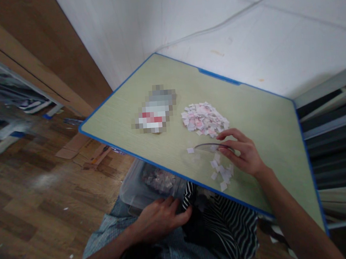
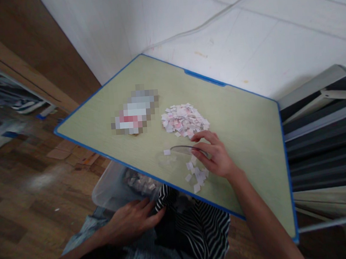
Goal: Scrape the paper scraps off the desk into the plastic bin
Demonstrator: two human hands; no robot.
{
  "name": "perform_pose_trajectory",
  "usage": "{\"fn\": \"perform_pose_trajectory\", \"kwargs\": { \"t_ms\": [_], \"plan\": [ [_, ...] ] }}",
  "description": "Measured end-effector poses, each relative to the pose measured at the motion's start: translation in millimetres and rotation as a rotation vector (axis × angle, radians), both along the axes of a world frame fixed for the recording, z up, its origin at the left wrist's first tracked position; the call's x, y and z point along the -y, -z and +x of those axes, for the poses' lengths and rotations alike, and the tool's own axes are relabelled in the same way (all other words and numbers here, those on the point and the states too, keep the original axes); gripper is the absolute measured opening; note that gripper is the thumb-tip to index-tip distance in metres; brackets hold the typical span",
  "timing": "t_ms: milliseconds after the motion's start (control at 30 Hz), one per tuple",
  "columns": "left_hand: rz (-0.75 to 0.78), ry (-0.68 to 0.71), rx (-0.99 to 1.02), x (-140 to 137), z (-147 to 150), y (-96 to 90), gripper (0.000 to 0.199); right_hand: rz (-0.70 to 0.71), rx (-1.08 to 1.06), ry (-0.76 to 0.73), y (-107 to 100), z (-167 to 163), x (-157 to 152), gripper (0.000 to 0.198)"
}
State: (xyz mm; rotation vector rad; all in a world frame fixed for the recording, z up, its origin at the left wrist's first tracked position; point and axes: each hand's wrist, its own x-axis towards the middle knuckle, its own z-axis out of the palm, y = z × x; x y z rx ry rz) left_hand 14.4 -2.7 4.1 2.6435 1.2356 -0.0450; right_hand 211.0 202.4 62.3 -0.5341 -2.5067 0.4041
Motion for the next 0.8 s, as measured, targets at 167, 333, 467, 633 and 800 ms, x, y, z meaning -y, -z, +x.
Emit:
{"fn": "perform_pose_trajectory", "kwargs": {
  "t_ms": [167,333,467,633,800],
  "plan": [
    [0.012,0.003,0.016,0.2,0.0,2.2,0.044,0.070,0.032,0.050,2.3,1.5,-2.1,0.008],
    [-0.001,-0.004,0.007,0.1,0.1,2.1,0.047,0.067,0.009,0.071,1.9,2.0,-1.0,0.009],
    [0.010,0.001,-0.003,-0.4,0.3,1.4,0.046,0.016,0.026,-0.031,-1.3,1.9,0.4,0.009],
    [0.014,0.002,0.000,-0.7,0.1,1.0,0.044,-0.017,0.000,-0.002,-3.7,2.3,0.6,0.010],
    [-0.011,0.001,0.001,0.0,0.2,1.6,0.044,0.000,0.033,-0.013,-0.2,0.6,0.5,0.011]
  ]
}}
